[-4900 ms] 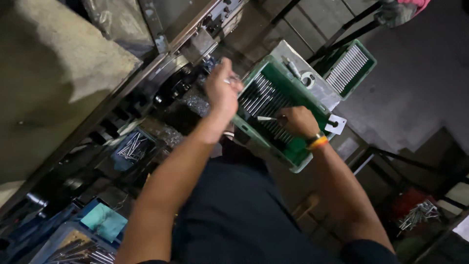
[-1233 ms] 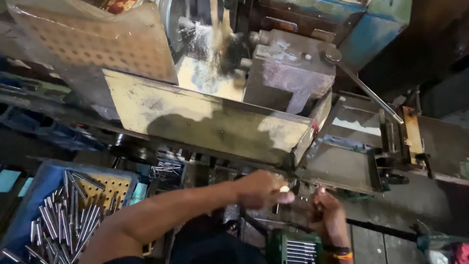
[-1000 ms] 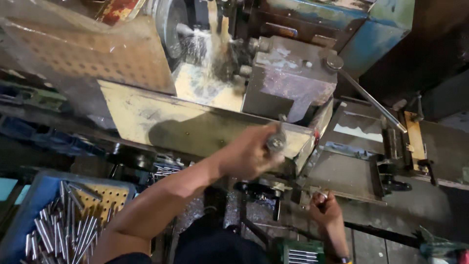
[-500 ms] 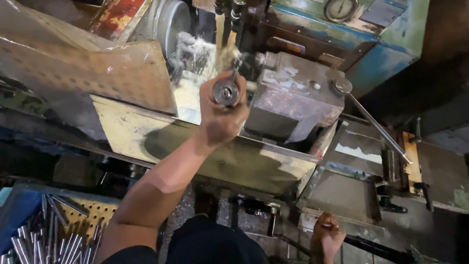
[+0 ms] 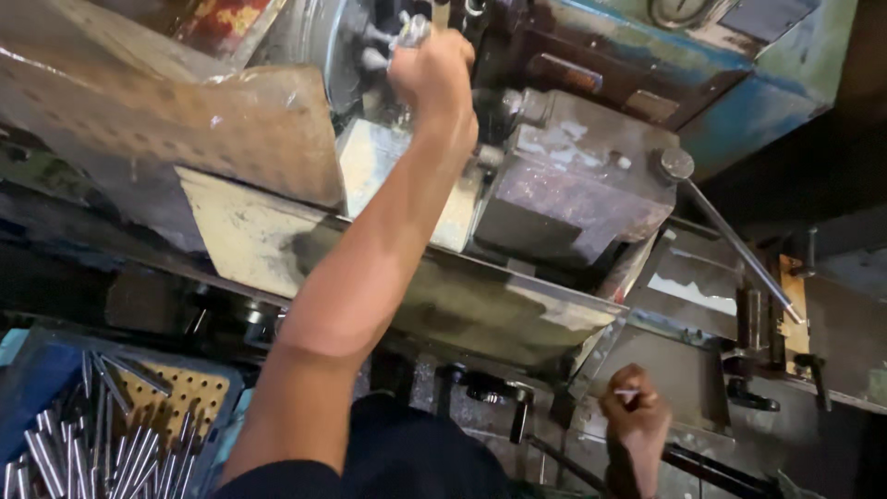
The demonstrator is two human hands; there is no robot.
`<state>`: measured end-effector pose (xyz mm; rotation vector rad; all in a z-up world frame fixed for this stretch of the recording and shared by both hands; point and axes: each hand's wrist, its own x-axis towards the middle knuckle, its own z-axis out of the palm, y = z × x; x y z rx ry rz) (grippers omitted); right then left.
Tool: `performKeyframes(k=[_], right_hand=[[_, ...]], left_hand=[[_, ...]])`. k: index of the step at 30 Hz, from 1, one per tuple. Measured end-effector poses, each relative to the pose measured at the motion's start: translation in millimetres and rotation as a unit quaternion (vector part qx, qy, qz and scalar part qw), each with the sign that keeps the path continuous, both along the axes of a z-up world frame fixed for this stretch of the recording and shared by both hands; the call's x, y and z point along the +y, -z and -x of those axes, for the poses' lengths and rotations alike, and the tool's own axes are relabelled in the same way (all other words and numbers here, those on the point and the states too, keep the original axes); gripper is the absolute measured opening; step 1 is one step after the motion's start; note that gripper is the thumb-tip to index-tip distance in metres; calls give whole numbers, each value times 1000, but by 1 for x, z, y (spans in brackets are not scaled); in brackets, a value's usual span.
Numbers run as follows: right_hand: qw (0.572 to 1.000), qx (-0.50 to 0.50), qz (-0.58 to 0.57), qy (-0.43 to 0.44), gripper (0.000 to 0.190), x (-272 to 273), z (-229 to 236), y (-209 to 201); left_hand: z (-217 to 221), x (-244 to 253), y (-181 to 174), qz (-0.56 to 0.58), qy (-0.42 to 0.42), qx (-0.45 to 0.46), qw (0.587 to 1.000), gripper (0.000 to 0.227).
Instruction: The person repeatedly picks up metal rods from a blue bin, inserts them into a grinding machine, and operates a lever to process them. After each cycle, the person removes the rod and places it into a green tray. The process is repeated continuously with multiple rods.
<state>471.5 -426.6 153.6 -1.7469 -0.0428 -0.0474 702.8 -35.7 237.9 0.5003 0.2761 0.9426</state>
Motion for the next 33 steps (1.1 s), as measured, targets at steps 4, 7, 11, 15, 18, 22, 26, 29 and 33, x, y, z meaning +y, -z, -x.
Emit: performKeyframes(k=[4, 7, 11, 15, 18, 22, 26, 29, 33], right_hand=[[993, -85, 75, -17, 25, 23, 3, -58], [933, -271, 233, -46, 27, 27, -16, -79], [768, -314, 547, 114, 28, -8, -90, -76], [657, -286, 681, 151, 47, -69, -164, -56], [725, -113, 674, 91, 31, -104, -207, -45], [709, -104, 686, 123, 32, -121, -218, -13], [709, -122, 670, 182, 27, -127, -216, 12], [644, -211, 715, 170, 41, -140, -220, 17], [676, -151, 702, 168, 23, -147, -237, 14]], left_hand=[[-100, 46, 75, 201, 60, 246, 946, 33], [-159, 79, 134, -340, 264, 642, 635, 39], [-200, 89, 195, 174, 275, 401, 856, 41], [-202, 84, 213, -365, 291, 661, 588, 33], [-195, 78, 212, -58, 210, 572, 791, 32], [-187, 75, 208, 4, 192, 519, 833, 29], [-194, 79, 197, -8, 203, 510, 836, 27], [-188, 60, 201, -7, 186, 535, 825, 25], [-194, 39, 204, 148, 26, 463, 873, 24]])
